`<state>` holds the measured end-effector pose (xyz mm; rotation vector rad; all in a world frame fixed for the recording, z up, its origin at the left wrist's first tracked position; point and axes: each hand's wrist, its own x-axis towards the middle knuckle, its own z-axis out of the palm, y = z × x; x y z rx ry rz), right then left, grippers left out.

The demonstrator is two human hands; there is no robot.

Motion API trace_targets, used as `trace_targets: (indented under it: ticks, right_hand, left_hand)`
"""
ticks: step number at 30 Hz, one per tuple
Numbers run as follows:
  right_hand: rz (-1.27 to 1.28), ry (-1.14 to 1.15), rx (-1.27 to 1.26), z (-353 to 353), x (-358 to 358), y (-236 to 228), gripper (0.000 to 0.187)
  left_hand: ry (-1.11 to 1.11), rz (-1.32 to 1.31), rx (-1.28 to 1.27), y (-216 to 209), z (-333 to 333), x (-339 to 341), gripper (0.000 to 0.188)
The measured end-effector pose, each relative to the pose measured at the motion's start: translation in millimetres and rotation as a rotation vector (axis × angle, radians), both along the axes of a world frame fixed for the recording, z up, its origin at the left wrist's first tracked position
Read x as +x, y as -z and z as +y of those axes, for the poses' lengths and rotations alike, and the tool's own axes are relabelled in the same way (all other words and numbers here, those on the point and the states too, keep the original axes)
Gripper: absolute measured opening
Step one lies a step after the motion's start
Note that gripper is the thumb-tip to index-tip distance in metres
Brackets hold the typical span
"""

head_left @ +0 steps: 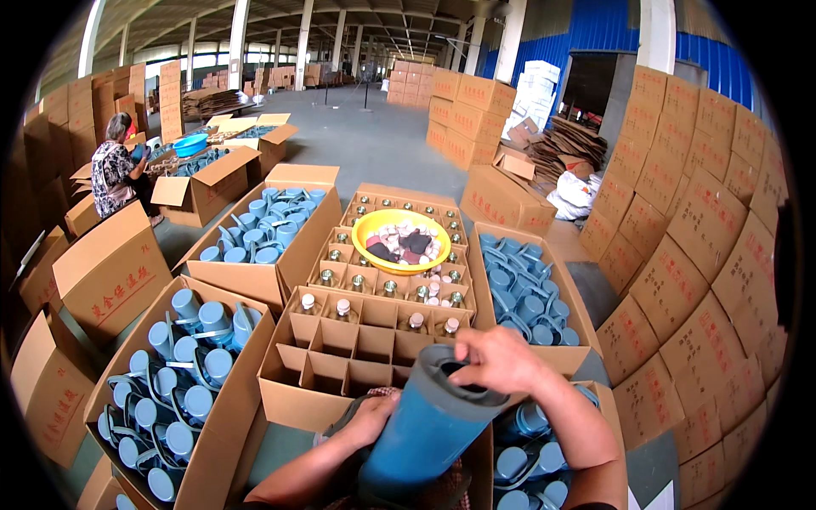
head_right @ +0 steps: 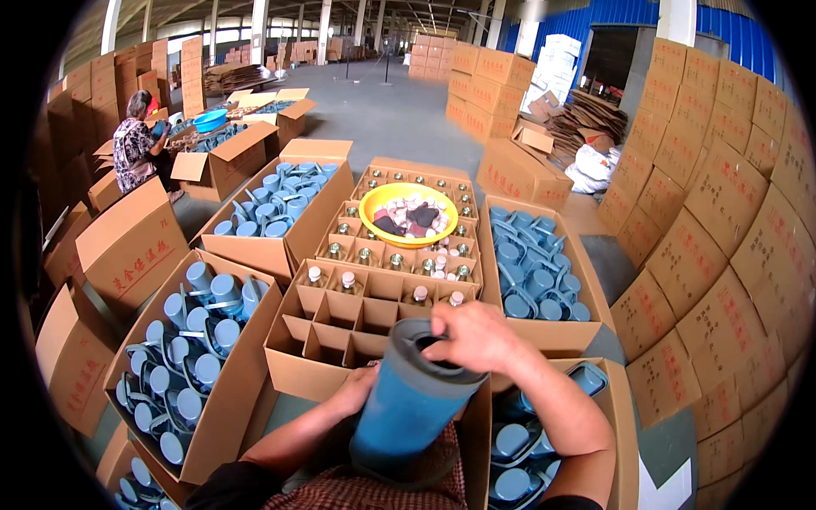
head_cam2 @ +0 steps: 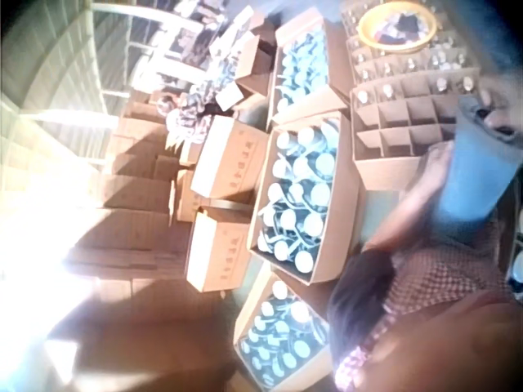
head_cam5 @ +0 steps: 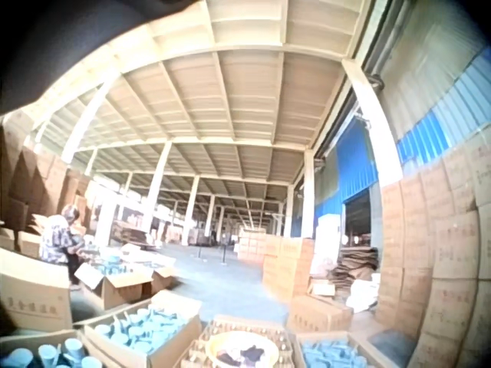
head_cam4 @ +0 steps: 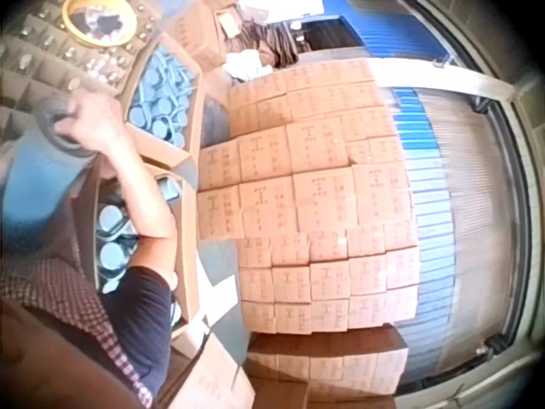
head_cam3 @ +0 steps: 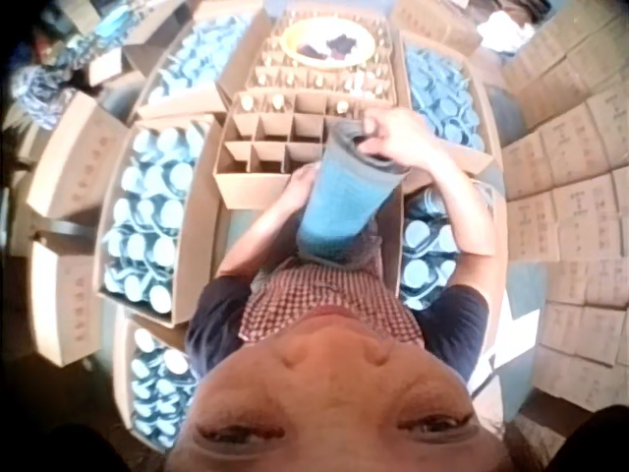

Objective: The person assembles blue thermos flasks by hand in a warehouse setting. They pick up a flask body, insert a metal stopper, and screw on a lid, then place the completed unit into a cardboard box. The process is repeated for multiple units.

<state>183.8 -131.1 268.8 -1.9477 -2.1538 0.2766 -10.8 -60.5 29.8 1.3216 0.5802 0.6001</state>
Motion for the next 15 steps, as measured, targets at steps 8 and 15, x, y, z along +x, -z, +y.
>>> trace_targets:
  ticks: [8,15]
  right_hand:
    - [1.132,0.13,0.517,-30.7,41.3,85.9,0.022]
    - [0.584,-0.314,0.04,-133.8,-3.4,228.1,0.034]
  left_hand:
    - [-0.322,0.173,0.582,-19.5,-39.2,-37.8,0.026]
    - [-0.513,-0.038,-0.199,43.8,-4.6,-75.4,0.043]
